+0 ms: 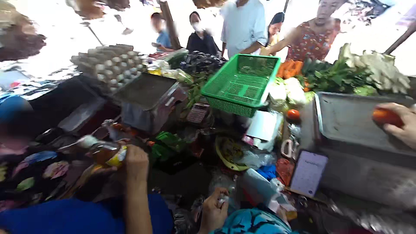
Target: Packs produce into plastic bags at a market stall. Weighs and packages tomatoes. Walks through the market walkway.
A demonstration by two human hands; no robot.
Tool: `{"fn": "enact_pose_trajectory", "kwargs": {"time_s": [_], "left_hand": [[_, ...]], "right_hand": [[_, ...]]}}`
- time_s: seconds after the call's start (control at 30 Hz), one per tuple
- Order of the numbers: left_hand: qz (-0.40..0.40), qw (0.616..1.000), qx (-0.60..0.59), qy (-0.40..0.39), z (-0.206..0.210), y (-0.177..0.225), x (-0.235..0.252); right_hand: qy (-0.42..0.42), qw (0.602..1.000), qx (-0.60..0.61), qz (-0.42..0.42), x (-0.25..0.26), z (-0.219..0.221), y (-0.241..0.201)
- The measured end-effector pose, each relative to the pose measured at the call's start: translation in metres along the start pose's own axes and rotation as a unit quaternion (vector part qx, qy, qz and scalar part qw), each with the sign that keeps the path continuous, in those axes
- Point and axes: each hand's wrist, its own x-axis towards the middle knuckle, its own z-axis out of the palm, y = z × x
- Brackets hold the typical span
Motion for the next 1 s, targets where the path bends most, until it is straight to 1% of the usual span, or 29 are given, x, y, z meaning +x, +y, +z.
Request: {"fn": "enact_pose_trajectory", "kwargs": {"time_s": [0.03, 0.07, 0.1, 0.17, 0.23, 0.27, 0.3, 0.37, 0.47, 0.57, 0.7, 0.87, 0.93, 1.0], "left_hand": [[-0.006, 1.0, 0.004, -0.009, 0.003, 0.001, -0.001], [-0.012, 1.0, 0.012, -0.02, 0.006, 0.003, -0.002], [-0.02, 0.999, 0.019, -0.035, 0.01, 0.006, -0.002], [-0.028, 0.997, 0.029, -0.065, 0.015, 0.01, -0.004], [-0.017, 0.996, 0.03, -0.08, 0.022, 0.008, -0.006], [-0.007, 0.996, 0.029, -0.085, 0.025, 0.005, -0.008], [0.006, 0.996, 0.029, -0.089, 0.027, 0.002, -0.01], [0.027, 0.994, 0.021, -0.107, 0.028, 0.0, -0.013], [0.047, 0.992, 0.03, -0.114, 0.028, -0.003, -0.017], [0.052, 0.99, 0.047, -0.126, 0.027, -0.001, -0.018], [0.099, 0.983, 0.06, -0.142, 0.028, 0.005, -0.021], [0.111, 0.978, 0.058, -0.166, 0.032, 0.006, -0.025], [0.111, 0.977, 0.06, -0.17, 0.033, 0.006, -0.023], [0.114, 0.976, 0.058, -0.174, 0.033, 0.007, -0.022]], "right_hand": [[-0.03, 0.996, 0.048, 0.076, -0.009, -0.013, -0.011], [-0.046, 0.984, 0.08, 0.155, -0.017, -0.033, -0.032], [-0.02, 0.974, 0.095, 0.205, -0.027, -0.047, -0.047], [0.081, 0.963, 0.091, 0.242, -0.064, -0.054, -0.059], [0.172, 0.941, 0.086, 0.28, -0.11, -0.045, -0.062], [0.192, 0.925, 0.092, 0.314, -0.135, -0.036, -0.064], [0.193, 0.913, 0.102, 0.345, -0.16, -0.026, -0.066], [0.159, 0.905, 0.113, 0.379, -0.201, -0.007, -0.073], [0.108, 0.936, 0.074, 0.328, -0.232, 0.018, -0.089], [0.087, 0.947, 0.069, 0.301, -0.236, 0.029, -0.103], [0.119, 0.956, 0.055, 0.261, -0.23, 0.037, -0.106], [0.176, 0.954, 0.012, 0.241, -0.23, 0.04, -0.106], [0.174, 0.954, 0.001, 0.244, -0.233, 0.043, -0.106], [0.137, 0.957, -0.012, 0.254, -0.235, 0.045, -0.106]]}}
